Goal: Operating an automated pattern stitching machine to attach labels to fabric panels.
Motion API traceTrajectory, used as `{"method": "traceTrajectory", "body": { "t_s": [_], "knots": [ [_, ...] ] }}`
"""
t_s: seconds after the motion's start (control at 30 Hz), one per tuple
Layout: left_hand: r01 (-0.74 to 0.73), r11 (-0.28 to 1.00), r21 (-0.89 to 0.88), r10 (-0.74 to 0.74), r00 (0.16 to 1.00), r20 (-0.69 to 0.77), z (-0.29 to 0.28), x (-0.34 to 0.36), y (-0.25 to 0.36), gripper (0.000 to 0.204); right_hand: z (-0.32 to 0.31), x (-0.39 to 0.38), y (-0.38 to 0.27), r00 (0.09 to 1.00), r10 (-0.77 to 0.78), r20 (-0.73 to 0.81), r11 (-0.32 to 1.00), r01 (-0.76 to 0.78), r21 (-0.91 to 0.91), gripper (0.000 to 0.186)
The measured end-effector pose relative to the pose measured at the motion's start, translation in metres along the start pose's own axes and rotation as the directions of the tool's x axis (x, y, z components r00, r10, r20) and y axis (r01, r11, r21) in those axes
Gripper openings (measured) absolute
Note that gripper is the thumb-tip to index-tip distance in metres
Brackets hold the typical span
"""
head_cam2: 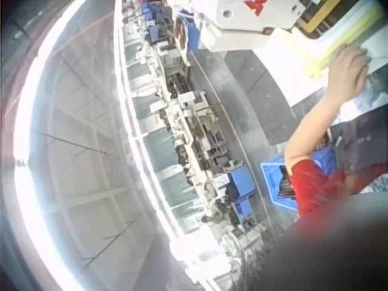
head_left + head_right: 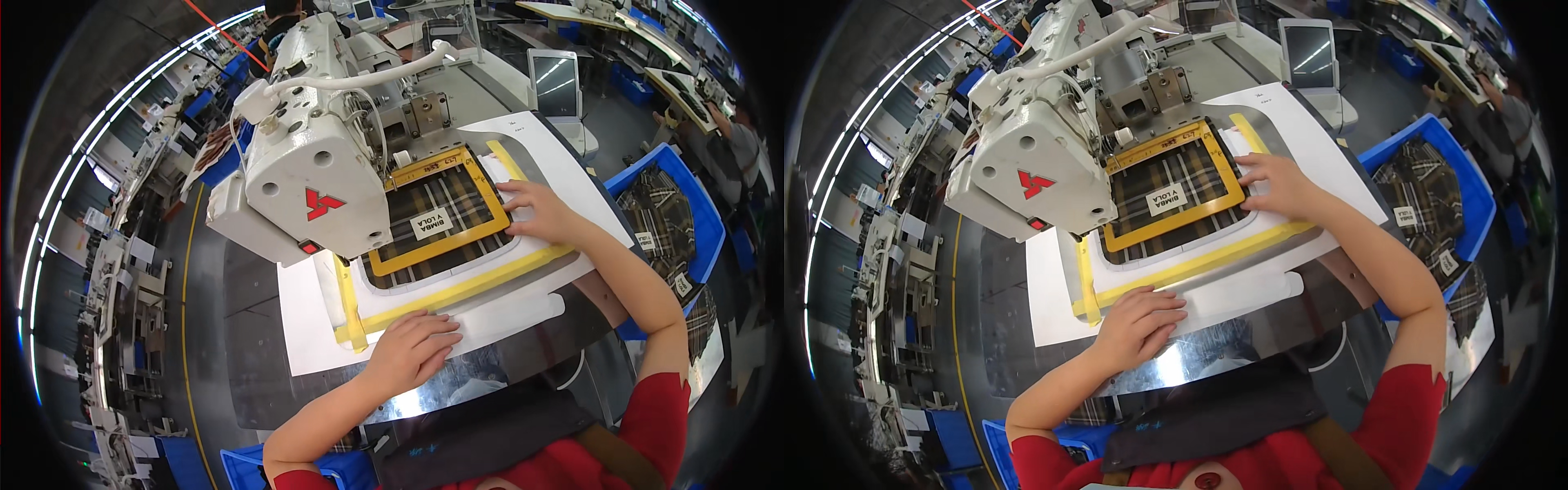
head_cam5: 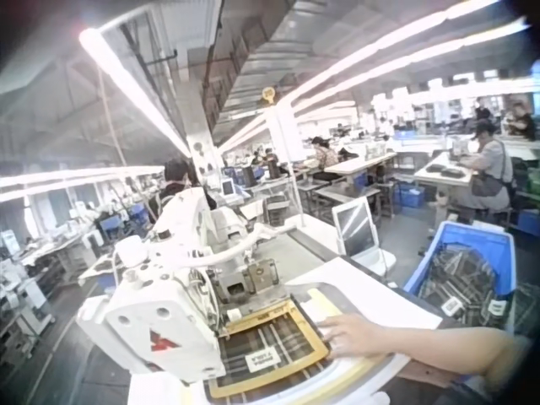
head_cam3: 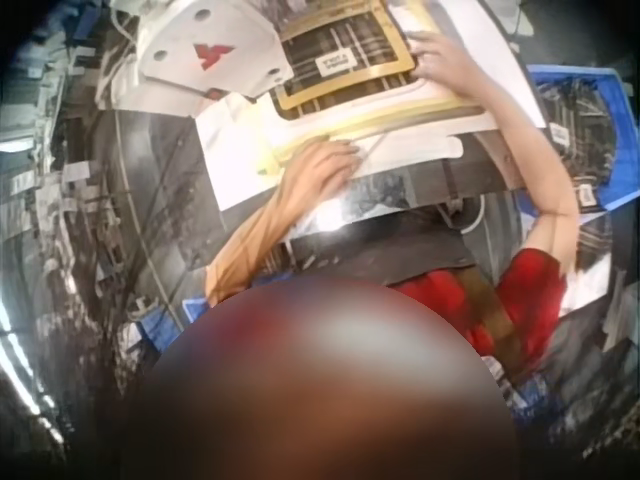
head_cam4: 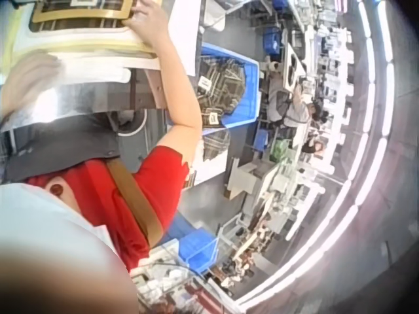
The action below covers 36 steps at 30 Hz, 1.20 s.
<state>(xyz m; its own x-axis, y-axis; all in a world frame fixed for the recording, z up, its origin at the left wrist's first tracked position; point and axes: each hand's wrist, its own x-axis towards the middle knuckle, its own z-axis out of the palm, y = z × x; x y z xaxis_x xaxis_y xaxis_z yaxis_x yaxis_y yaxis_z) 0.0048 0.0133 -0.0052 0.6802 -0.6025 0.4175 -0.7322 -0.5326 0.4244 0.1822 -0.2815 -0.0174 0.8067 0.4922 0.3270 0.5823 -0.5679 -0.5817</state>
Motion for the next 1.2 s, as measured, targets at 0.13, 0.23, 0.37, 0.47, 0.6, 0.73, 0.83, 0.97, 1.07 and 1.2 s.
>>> {"method": "traceTrajectory", "body": {
  "t_s": [0.13, 0.23, 0.37, 0.47, 0.6, 0.73, 0.83, 0.97, 1.07, 1.2],
  "knots": [
    [-0.011, 1.0, 0.0, 0.011, 1.0, -0.004, 0.001, 0.004, -0.003, 0.027, 0.01, 0.015, 0.012, 0.998, 0.019, 0.057, 1.0, -0.018, -0.006, 0.017],
    [-0.018, 0.999, 0.032, 0.019, 0.999, -0.029, 0.0, 0.002, -0.002, 0.026, 0.005, 0.013, 0.019, 0.996, 0.045, -0.083, 0.999, -0.043, 0.022, 0.013],
    [-0.024, 0.997, 0.078, 0.028, 0.998, -0.049, -0.013, 0.0, 0.003, 0.031, -0.043, 0.003, 0.046, 0.735, 0.429, -0.525, 0.896, -0.273, 0.35, 0.012],
    [0.128, 0.99, -0.06, -0.133, 0.986, -0.096, -0.016, 0.025, 0.019, 0.039, -0.044, 0.008, -0.022, 0.745, 0.229, -0.627, 0.832, 0.185, 0.523, 0.01],
    [0.228, 0.862, -0.453, -0.391, 0.868, -0.307, -0.008, 0.068, 0.046, 0.043, -0.013, 0.003, -0.153, 0.897, -0.256, -0.361, 0.603, 0.44, 0.665, 0.009],
    [0.385, 0.621, -0.683, -0.752, 0.54, -0.379, -0.053, 0.049, 0.049, 0.022, -0.016, -0.009, -0.184, 0.816, -0.517, -0.257, 0.634, 0.567, 0.526, 0.025],
    [0.607, 0.612, -0.507, -0.7, 0.116, -0.705, -0.102, -0.031, 0.015, 0.031, -0.017, -0.028, -0.135, 0.933, -0.36, 0.016, 0.869, 0.33, 0.368, 0.021],
    [0.854, -0.181, 0.488, 0.035, 0.502, -0.864, -0.186, -0.282, 0.024, 0.035, 0.022, -0.047, -0.103, 0.909, -0.299, 0.289, 0.953, 0.267, 0.146, 0.02],
    [0.982, 0.111, 0.154, 0.136, 0.139, -0.981, -0.167, -0.374, 0.082, 0.023, 0.03, -0.05, -0.098, 0.888, -0.286, 0.36, 0.955, 0.234, 0.18, 0.016],
    [0.952, -0.302, 0.057, -0.045, 0.046, -0.998, -0.091, -0.428, 0.134, 0.038, 0.036, -0.049, -0.101, 0.896, -0.231, 0.379, 0.966, 0.167, 0.196, 0.011]
  ]
}}
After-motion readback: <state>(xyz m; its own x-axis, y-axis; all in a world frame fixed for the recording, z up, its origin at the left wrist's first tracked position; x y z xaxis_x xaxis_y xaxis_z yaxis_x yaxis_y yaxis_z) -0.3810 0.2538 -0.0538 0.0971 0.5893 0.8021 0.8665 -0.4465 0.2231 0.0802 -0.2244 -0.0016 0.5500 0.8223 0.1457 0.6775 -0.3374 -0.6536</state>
